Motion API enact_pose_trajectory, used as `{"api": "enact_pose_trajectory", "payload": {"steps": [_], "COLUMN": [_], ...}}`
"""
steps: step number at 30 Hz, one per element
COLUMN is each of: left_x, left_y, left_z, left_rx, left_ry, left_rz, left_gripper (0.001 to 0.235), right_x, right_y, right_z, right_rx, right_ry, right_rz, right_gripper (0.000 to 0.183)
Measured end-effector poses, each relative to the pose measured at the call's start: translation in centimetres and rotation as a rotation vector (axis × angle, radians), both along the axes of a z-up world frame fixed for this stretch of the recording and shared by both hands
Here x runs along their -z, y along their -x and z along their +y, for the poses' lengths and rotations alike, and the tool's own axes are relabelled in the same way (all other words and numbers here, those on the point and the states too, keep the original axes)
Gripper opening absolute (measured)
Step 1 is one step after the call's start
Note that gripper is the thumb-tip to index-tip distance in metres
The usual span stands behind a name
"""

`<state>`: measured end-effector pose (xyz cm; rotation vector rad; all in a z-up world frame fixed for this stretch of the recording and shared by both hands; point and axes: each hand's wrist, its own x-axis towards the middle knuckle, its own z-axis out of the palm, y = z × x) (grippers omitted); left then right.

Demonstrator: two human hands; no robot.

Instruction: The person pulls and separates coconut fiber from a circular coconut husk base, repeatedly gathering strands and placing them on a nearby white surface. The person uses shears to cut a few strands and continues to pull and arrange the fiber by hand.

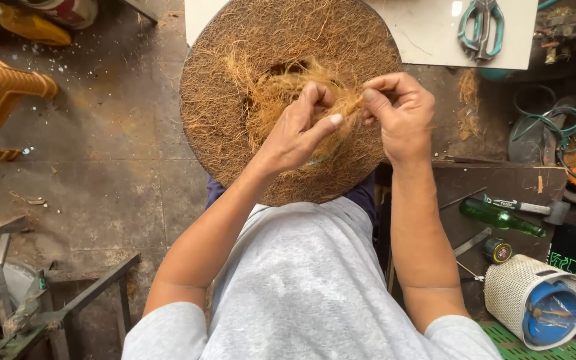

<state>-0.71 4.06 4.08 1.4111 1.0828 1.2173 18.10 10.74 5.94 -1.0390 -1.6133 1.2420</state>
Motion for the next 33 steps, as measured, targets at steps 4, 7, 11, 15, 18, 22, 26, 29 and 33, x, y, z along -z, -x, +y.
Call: {"api": "enact_pose_trajectory", "payload": {"steps": [4, 7, 11, 15, 18, 22, 26, 29, 33], "left_x": [-1.3, 0.4, 0.8, 0.3, 0.4, 0.8, 0.5, 0.4, 1.0], "left_y": [-0.4, -1.1, -1.8, -2.0, -2.3, -2.4, -2.4, -2.2, -2.3], "left_z": [0.7, 1.1, 2.0, 2.1, 2.6, 2.8, 2.7, 2.5, 2.4], "left_rx": [0.083, 0.048, -0.093, -0.077, -0.103, -0.092, -0.101, -0.113, -0.153], "left_ry": [0.181, 0.199, 0.119, 0.239, 0.169, 0.246, 0.241, 0.260, 0.260], "left_rz": [-0.021, 0.041, 0.037, 0.012, 0.014, 0.005, -0.019, -0.086, -0.149], "left_gripper": [0.031, 0.028, 0.028, 0.033, 0.028, 0.033, 0.026, 0.023, 0.021], "right_x": [-0.4, -1.1, -2.8, 0.8, 2.1, 0.8, 1.8, -1.5, -5.2], "right_y": [0.2, -0.4, -2.1, -9.0, -10.8, -9.9, -12.2, -10.3, -8.7], "right_z": [1.1, 2.2, 5.7, 12.5, 14.7, 14.4, 15.6, 14.5, 10.8], "right_rx": [0.140, 0.169, 0.323, 0.590, 0.432, 0.415, 0.431, 0.364, 0.391], "right_ry": [0.025, 0.006, -0.133, -0.519, -0.279, -0.127, -0.041, 0.234, 0.374], "right_rz": [0.058, 0.015, -0.231, -0.738, -1.037, -1.154, -1.206, -1.256, -1.162], "right_gripper": [0.005, 0.007, 0.030, 0.010, 0.013, 0.022, 0.028, 0.028, 0.032]}}
